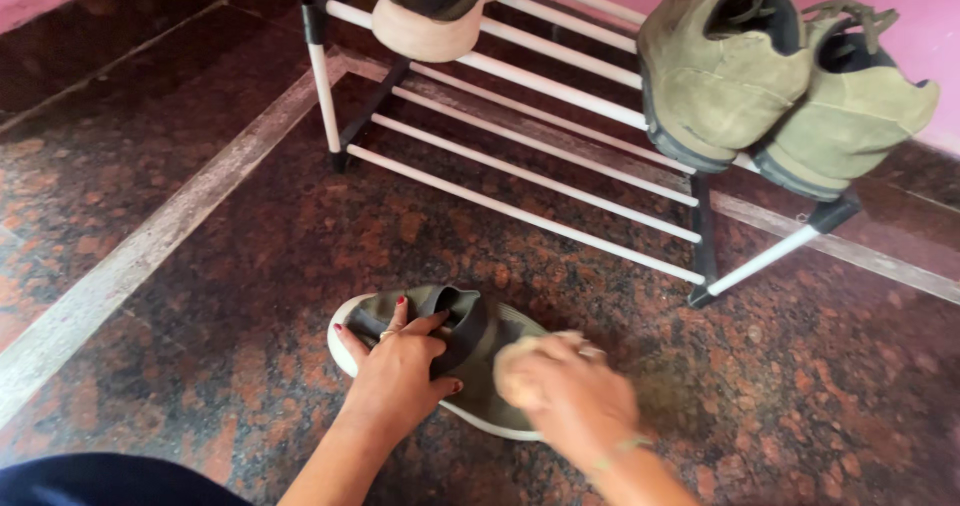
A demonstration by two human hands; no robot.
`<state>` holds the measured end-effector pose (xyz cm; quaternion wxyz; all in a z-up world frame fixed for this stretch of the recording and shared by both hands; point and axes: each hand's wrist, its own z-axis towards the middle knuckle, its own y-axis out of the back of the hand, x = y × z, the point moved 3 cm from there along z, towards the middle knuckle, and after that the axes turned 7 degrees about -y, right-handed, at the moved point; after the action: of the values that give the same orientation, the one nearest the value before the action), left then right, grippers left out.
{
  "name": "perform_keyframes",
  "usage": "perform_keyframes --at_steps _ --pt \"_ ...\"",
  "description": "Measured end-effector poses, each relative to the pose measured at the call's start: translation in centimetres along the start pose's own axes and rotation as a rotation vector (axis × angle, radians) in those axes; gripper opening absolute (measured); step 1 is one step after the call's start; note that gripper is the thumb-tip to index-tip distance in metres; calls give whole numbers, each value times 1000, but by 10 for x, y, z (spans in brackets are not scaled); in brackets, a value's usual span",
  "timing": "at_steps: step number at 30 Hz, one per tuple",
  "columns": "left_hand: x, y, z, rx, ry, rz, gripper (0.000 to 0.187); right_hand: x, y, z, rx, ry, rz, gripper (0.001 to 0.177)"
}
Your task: The person sits on the floor and wipes a pair of dark slip-on shoes with a cloth, then places them on a shoe rack. They then pick up a pair of green lace-up shoes and wipe them with the same cloth.
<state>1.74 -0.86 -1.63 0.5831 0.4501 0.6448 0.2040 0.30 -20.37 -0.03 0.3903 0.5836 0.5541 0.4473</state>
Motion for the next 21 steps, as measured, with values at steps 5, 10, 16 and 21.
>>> perform_keyframes --at_steps 5,10,16,21 --pt "0 2 2 23 22 24 44 -63 15 -19 47 -253 39 31" --pt "-1 -6 4 4 -5 49 39 -52 28 -8 5 -295 62 31" --pt "-4 -13 6 -31 -24 47 33 24 35 36 -45 -245 192 49" --pt "-4 -12 10 -23 13 59 34 36 18 45 -49 -118 1 43"
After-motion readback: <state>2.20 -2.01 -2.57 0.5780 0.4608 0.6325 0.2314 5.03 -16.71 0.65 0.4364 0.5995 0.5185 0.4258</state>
